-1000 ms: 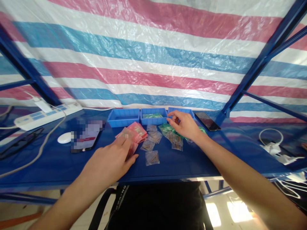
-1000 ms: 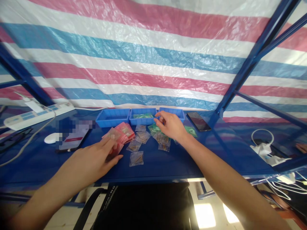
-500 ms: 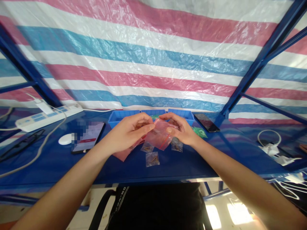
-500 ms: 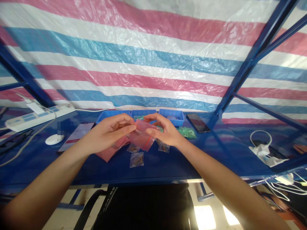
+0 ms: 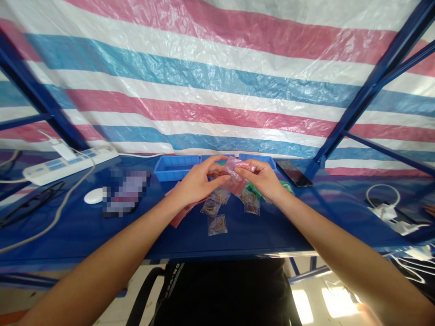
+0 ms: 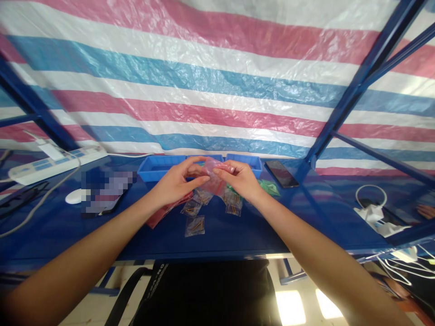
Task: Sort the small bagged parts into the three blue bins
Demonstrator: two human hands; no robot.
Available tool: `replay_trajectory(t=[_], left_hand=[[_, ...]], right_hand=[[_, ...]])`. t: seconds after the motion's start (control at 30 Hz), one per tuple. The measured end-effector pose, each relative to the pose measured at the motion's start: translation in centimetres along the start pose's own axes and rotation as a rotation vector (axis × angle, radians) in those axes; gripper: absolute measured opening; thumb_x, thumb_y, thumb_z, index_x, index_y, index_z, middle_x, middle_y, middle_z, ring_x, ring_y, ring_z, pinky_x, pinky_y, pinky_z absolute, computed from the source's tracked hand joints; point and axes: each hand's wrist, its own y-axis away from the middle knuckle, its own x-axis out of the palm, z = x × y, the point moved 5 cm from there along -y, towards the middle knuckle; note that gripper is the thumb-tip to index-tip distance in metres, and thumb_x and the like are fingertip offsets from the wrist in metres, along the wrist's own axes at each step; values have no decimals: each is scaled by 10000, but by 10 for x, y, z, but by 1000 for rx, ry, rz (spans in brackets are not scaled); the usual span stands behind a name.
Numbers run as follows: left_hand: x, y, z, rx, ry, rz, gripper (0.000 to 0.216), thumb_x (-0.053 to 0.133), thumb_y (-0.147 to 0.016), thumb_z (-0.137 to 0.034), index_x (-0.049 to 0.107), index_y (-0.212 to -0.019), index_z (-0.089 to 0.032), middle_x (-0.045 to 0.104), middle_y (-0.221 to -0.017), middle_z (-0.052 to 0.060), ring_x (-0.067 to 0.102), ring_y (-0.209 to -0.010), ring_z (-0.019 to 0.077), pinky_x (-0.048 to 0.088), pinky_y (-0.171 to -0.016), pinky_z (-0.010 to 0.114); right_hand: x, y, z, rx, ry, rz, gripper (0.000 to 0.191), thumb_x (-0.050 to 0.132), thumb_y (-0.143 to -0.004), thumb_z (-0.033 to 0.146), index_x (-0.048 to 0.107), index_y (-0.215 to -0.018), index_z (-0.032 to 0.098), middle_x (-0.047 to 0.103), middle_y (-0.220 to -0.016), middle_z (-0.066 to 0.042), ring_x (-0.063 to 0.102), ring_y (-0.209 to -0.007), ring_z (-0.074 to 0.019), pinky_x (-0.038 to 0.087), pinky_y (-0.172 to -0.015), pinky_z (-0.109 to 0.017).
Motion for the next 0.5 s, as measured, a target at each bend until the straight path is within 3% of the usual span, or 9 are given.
replay_trajectory(t=[0.2, 0.5], left_hand=[[1, 8, -5, 36, -148, -106, 457, 692, -992, -403, 631, -1406, -219, 784, -1231, 103, 774, -1061, 267, 621, -948, 423], [-3, 4, 5, -14, -201, -116, 394, 676, -984, -373, 669, -1347, -219, 814, -1102, 76, 787, -969, 248, 621, -898, 391]], right_hand=[[7, 2, -8, -6, -9, 35, 378, 849, -826, 592, 797, -914, 228, 749, -822, 3, 654, -730, -181, 547, -748, -331], [6, -3, -19, 45, -82, 73, 416, 919, -744, 551, 774, -974, 236, 809, -987, -30, 750, -899, -211, 604, -882, -357]])
